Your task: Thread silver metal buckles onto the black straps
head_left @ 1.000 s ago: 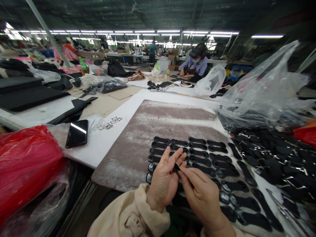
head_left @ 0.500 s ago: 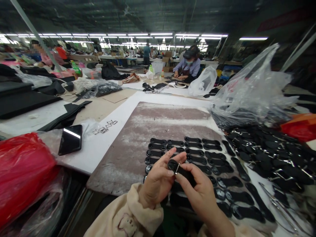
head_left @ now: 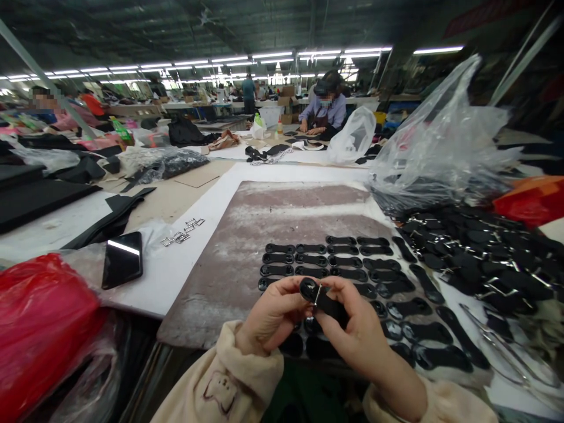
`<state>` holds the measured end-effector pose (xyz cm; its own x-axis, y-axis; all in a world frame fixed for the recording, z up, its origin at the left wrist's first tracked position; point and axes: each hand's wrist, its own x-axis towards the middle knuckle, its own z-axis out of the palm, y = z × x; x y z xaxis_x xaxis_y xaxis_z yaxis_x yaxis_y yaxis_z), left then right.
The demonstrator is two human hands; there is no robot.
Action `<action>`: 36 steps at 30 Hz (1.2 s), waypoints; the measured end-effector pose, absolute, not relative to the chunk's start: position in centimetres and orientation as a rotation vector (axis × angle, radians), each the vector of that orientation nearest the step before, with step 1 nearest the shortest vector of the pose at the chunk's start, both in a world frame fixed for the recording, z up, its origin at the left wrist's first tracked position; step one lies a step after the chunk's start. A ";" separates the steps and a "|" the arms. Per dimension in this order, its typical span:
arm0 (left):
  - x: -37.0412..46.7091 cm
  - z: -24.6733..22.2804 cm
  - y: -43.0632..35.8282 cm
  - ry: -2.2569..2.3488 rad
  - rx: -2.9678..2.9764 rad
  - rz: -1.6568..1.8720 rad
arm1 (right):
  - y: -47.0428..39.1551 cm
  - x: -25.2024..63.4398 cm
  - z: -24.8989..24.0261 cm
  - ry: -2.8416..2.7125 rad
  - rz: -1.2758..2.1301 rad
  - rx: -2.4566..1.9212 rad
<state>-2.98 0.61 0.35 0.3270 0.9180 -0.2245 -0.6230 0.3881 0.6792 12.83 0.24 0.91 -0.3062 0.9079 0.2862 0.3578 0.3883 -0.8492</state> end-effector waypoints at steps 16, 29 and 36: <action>-1.9 -0.3 -0.1 0.803 0.570 1.122 | 0.5 13.2 1.3 -1.923 0.936 -1.144; -0.8 -0.9 -0.1 0.888 0.800 1.308 | 0.9 13.5 0.3 -1.402 1.317 -1.105; -0.5 -1.0 -0.4 1.076 0.976 1.407 | -0.7 13.5 2.3 -1.685 1.251 -1.015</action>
